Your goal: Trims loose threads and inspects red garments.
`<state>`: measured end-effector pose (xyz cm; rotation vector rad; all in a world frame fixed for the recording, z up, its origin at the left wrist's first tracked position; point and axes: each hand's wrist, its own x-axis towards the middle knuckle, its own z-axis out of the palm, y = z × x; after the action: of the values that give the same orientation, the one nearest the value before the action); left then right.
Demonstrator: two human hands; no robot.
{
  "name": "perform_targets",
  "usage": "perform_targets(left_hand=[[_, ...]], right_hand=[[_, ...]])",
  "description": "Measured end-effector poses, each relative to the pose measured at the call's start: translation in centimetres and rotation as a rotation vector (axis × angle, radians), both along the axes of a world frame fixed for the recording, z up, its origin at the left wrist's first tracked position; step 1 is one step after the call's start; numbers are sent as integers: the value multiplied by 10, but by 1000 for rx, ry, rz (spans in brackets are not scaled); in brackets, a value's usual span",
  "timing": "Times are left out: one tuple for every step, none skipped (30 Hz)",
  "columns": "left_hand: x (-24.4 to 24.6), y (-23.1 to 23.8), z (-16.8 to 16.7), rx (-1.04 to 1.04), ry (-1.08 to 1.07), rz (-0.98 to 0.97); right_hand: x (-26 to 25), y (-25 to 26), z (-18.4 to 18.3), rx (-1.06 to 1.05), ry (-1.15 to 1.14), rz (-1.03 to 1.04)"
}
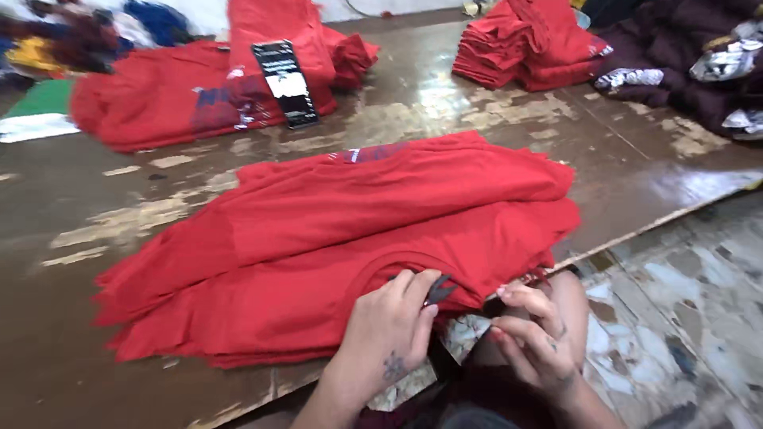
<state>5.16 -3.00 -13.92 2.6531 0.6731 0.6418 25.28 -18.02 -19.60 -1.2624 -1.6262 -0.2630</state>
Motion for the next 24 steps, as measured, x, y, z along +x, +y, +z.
perform_targets(left_hand=[[-1, -1, -1, 27, -34, -49], [-1, -4, -1, 48, -62, -91], [-1, -6, -1, 65, -79, -125], [0, -9, 0, 81, -85, -151], [2, -11, 0, 99, -88, -167], [3, -12, 0, 112, -88, -177], [5, -12, -2, 121, -91, -185], [5, -12, -5, 128, -98, -192], [5, -12, -7, 128, -98, -197], [4, -12, -8, 119, -93, -197], [3, -12, -9, 101, -90, -190], [0, -12, -8, 70, -99, -168], [-4, -10, -5, 23, -126, -127], [-12, -6, -1, -32, -180, -62], [-24, -1, 5, -93, -243, 20], [-39, 5, 12, -154, -314, 109], [-54, 10, 18, -210, -390, 211], [-67, 14, 23, -260, -446, 314], [-78, 17, 25, -288, -453, 400], [-85, 17, 27, -283, -372, 474], [-89, 14, 28, -252, -204, 538], [-88, 9, 27, -227, -7, 571], [-84, 4, 24, -221, 160, 584], [-81, 0, 20, -200, 234, 590]], right_hand=[[-2, 2, 1, 11, 3, -1], [-3, 4, 3, 21, 5, -6], [-4, 6, 5, 30, 4, -14], [-6, 8, 7, 39, 3, -22], [-7, 9, 9, 45, -1, -31], [-8, 10, 11, 48, -6, -38], [-10, 10, 12, 52, -12, -45], [-11, 10, 13, 53, -19, -44], [-13, 8, 13, 53, -22, -32], [-15, 5, 12, 53, -19, -11], [-19, 2, 12, 44, -15, 15], [-25, -2, 12, 23, -4, 55], [-31, -5, 11, -6, 9, 118], [-38, -6, 8, -58, 0, 199], [-46, -5, 5, -131, -28, 283], [-53, -5, 2, -220, -73, 348], [-60, -5, -1, -287, -117, 385], [-66, -2, -2, -302, -142, 416], [-69, 5, 3, -290, -169, 455], [-71, 13, 10, -284, -187, 503], [-72, 23, 17, -271, -196, 546], [-74, 35, 25, -251, -191, 582], [-78, 50, 33, -223, -167, 605], [-82, 63, 36, -191, -136, 611]])
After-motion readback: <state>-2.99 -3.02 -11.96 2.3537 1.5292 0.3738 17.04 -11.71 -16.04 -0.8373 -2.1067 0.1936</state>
